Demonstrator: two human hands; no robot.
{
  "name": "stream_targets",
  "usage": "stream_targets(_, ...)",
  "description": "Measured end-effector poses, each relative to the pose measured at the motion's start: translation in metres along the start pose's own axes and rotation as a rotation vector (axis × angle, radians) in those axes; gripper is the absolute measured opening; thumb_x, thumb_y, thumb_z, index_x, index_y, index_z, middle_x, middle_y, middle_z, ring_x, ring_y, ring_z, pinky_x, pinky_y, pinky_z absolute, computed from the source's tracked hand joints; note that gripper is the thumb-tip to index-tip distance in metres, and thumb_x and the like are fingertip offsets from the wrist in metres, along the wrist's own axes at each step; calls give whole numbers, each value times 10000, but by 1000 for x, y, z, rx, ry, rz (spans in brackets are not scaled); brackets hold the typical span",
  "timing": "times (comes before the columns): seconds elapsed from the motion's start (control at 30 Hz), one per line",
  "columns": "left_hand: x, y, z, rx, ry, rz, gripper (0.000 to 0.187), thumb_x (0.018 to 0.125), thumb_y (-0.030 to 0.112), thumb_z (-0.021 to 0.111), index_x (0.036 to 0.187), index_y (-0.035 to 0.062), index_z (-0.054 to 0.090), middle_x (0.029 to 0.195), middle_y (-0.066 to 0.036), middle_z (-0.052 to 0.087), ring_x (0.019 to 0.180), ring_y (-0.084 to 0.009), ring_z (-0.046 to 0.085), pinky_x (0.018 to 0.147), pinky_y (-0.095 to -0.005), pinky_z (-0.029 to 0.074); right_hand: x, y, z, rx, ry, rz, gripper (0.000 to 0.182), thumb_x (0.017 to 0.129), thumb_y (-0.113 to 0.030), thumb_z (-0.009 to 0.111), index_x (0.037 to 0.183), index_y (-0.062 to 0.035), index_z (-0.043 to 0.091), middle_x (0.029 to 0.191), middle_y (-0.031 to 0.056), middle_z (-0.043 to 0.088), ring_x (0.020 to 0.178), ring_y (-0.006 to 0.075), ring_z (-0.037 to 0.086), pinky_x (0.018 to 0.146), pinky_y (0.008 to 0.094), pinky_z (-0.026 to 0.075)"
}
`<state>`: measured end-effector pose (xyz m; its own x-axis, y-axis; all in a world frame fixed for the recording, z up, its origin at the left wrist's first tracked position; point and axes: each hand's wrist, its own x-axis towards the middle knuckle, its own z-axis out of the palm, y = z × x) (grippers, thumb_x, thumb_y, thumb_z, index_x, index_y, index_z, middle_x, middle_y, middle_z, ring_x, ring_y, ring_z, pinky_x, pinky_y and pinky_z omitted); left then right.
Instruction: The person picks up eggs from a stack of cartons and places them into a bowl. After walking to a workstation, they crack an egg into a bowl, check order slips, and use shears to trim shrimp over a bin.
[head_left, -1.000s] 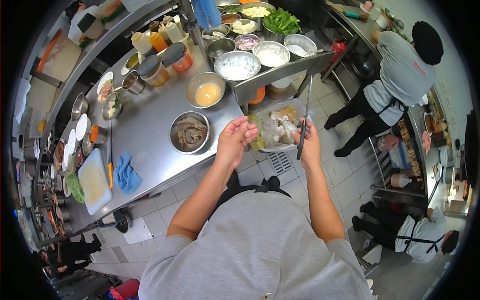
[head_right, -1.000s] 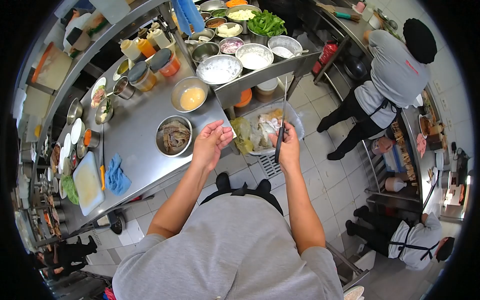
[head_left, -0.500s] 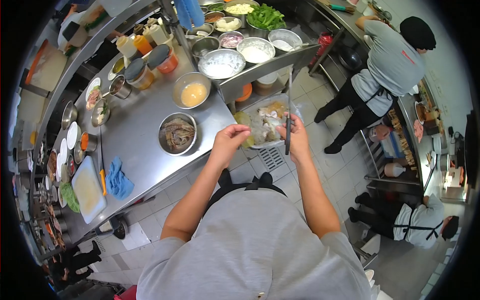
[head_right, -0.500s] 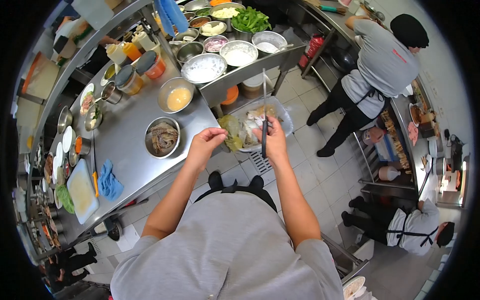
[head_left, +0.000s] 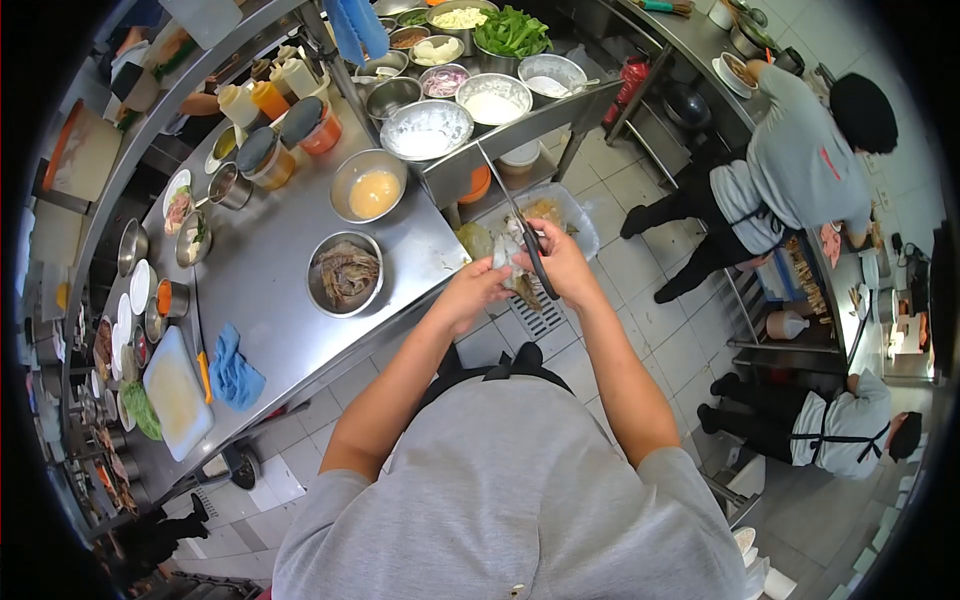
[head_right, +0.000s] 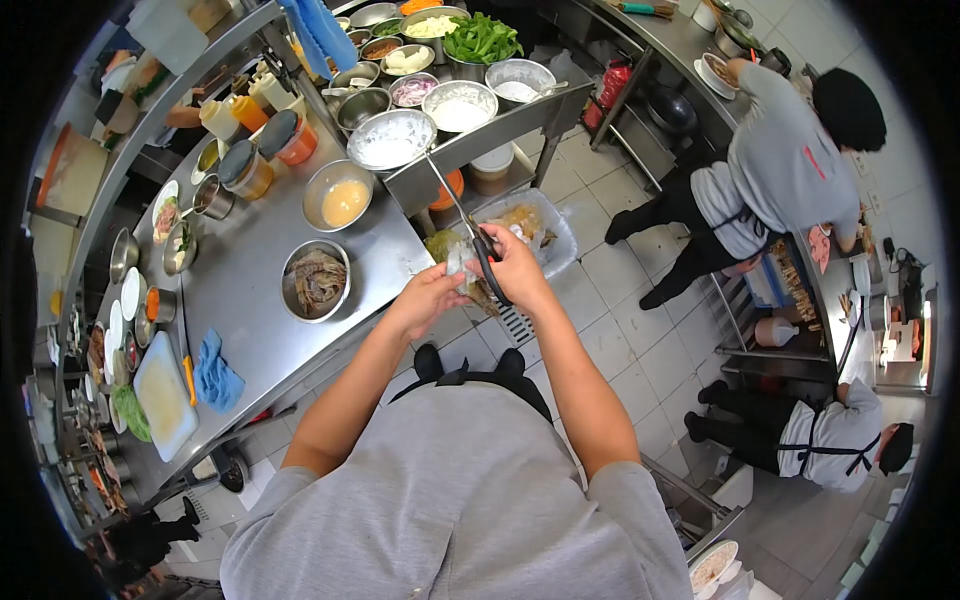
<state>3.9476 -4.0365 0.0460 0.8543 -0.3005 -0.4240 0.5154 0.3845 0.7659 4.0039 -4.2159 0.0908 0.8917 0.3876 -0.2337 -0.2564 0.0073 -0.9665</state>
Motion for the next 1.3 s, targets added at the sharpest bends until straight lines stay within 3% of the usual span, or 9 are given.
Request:
stream_targets(0.2, -4, 5, 4, -258, 65, 24, 271, 997, 199, 590, 1241, 88, 551, 1200, -65, 647, 1044, -188, 630, 934, -401, 511, 2, -3, 6, -61, 108, -24, 591, 842, -85, 763, 1350, 4, 475, 892, 1, 609, 743, 57, 546, 653, 215, 455)
stream_targets(0.3, -5, 12, 5, -463, 170, 100, 256, 997, 199, 594, 1222, 92, 537, 1213, -86, 651, 1050, -210, 628, 943, -413, 510, -10, 27, -8, -198, 67, -263, 610, 869, -72, 732, 1399, 2, 439, 882, 12, 603, 753, 75, 576, 680, 228, 478)
stream_targets(0.4, 2, 9, -7, -587, 289, 203, 234, 992, 183, 602, 1195, 97, 526, 1208, -94, 658, 1063, -212, 619, 953, -417, 505, -63, 0, -3, -146, -81, 84, 582, 908, -41, 666, 1431, -6, 415, 908, 32, 615, 791, 115, 625, 719, 260, 502)
stream_targets(0.5, 10, 3, -18, -603, 378, 276, 232, 987, 173, 610, 1188, 116, 508, 1199, -70, 656, 1054, -187, 603, 930, -403, 494, -91, 32, -1, -237, -118, 58, 548, 928, -5, 603, 1443, -26, 417, 952, 68, 664, 829, 149, 658, 743, 292, 514)
stream_targets(0.6, 15, 2, -13, -575, 461, 321, 215, 982, 155, 615, 1169, 122, 514, 1182, -67, 669, 1043, -188, 611, 926, -401, 500, -103, 41, 0, -407, -140, 114, 524, 942, 29, 552, 1443, 14, 402, 1083, 113, 676, 939, 153, 665, 863, 273, 505)
stream_targets(0.7, 16, 0, -6, -569, 481, 353, 203, 980, 150, 618, 1159, 122, 526, 1172, -67, 678, 1034, -193, 622, 923, -395, 505, -105, 50, -1, -484, -59, 107, 516, 915, -76, 612, 1409, -38, 465, 953, 189, 701, 837, 271, 691, 779, 343, 518)
stream_targets(0.8, 19, -2, -5, -561, 480, 364, 212, 978, 154, 623, 1164, 123, 527, 1174, -65, 678, 1034, -191, 624, 929, -389, 502, -106, 46, -1, -552, -33, 77, 521, 909, -115, 625, 1399, -30, 471, 931, 211, 686, 841, 320, 686, 787, 359, 518)
stream_targets(1.1, 17, -2, -7, -595, 486, 353, 263, 965, 160, 644, 1184, 120, 503, 1203, -74, 666, 1069, -188, 617, 991, -427, 479, -103, 48, 5, -353, 113, 77, 542, 892, -45, 619, 1412, -59, 468, 953, 191, 698, 874, 320, 692, 793, 355, 519)
stream_targets(1.3, 6, 2, 7, -467, 486, 333, 260, 959, 149, 642, 1181, 116, 510, 1216, -76, 661, 1091, -196, 618, 988, -446, 487, -63, 36, 16, -449, 289, -227, 555, 871, -19, 636, 1400, -87, 482, 988, 201, 694, 905, 295, 702, 790, 342, 518)
